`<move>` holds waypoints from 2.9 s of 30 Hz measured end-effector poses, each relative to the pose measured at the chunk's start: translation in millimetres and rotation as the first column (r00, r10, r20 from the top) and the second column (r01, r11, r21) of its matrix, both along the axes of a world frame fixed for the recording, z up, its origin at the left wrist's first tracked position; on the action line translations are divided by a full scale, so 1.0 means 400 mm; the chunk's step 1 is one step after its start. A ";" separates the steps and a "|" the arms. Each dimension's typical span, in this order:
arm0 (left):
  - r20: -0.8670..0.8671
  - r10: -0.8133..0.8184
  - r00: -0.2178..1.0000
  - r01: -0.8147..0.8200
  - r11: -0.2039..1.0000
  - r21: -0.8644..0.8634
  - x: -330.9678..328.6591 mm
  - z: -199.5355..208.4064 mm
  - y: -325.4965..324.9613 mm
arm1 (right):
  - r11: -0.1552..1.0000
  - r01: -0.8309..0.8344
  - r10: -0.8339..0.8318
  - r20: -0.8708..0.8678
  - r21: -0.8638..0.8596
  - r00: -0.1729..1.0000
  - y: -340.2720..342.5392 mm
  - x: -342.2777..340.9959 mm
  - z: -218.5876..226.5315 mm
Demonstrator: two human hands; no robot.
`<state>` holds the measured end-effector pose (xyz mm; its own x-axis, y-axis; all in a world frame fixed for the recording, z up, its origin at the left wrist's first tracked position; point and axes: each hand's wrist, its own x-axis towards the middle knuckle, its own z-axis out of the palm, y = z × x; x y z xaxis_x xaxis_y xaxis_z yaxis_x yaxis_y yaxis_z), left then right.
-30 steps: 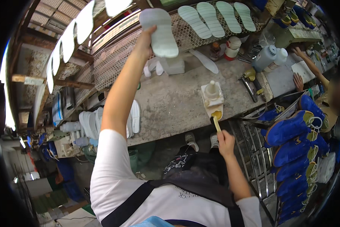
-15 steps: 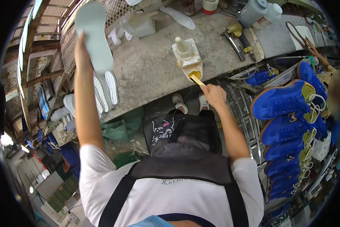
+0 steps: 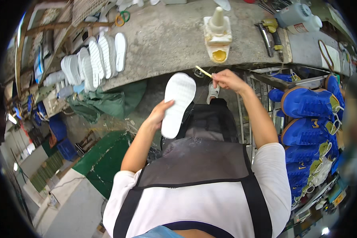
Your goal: The recorder is applying yellow adhesive to the bottom of white shoe soles using a small brush, then placing them on a rack.
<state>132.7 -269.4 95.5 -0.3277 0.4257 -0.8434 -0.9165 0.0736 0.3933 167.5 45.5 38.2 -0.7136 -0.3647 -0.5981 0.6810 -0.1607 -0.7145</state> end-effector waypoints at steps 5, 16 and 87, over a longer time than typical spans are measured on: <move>-0.180 0.062 0.982 -0.005 0.953 0.302 -0.092 0.099 0.013 | 0.623 0.034 0.395 -0.353 0.781 0.848 -0.035 -0.200 0.196; -0.028 0.613 0.790 -0.528 0.702 0.479 -0.170 0.237 -0.137 | 0.866 -0.008 0.421 -0.721 0.500 0.550 -0.387 -0.084 0.340; 0.043 -0.123 0.991 0.114 0.978 0.173 -0.092 0.054 -0.054 | 0.520 -0.021 0.000 0.025 0.854 1.000 0.054 0.016 -0.179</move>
<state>95.9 -290.9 117.2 -0.2232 0.5974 -0.7703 -0.9252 0.1191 0.3604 173.8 67.0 -33.5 -0.6981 0.3214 -0.6398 0.6932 0.5272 -0.4915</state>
